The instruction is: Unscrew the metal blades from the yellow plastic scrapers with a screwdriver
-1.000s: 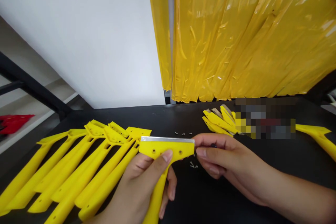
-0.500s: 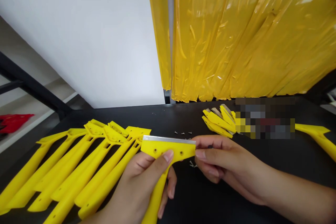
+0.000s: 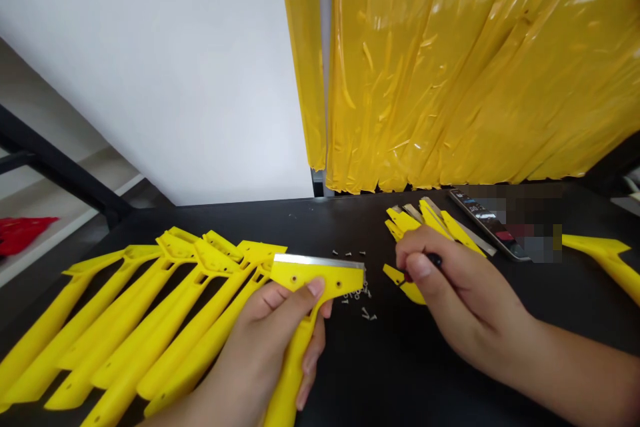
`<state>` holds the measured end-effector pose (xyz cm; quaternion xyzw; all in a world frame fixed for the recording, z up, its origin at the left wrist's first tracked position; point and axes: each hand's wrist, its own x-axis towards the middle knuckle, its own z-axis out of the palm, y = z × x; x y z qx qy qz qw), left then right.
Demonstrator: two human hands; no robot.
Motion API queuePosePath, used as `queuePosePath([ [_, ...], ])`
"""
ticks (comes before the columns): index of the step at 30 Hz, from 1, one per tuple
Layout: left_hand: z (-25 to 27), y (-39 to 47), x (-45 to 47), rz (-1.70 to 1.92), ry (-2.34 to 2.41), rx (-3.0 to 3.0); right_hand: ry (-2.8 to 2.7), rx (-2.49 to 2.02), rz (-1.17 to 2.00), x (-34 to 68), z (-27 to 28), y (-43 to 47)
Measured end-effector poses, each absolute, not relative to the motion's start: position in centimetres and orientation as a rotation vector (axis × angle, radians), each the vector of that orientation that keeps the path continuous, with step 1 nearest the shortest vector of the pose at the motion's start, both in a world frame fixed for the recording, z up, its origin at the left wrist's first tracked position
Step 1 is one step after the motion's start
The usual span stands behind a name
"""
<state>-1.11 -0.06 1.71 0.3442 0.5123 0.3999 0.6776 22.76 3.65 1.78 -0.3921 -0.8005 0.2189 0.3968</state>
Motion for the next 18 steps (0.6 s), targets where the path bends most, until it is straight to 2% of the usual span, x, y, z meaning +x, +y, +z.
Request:
queuePosePath([
  [5,1.3,0.23,-1.44,0.842,1.112,0.752,-2.256,-0.892,0.382,22.89,0.83,4.38],
  [13,1.12,0.02,-1.33,0.856,1.137,0.759,-2.161,-0.763,0.415,22.76,0.69,4.09],
  [18,0.82,0.38,-1.48,0.84,1.116,0.772,-2.221,-0.698,0.321,22.6,0.58,4.02],
])
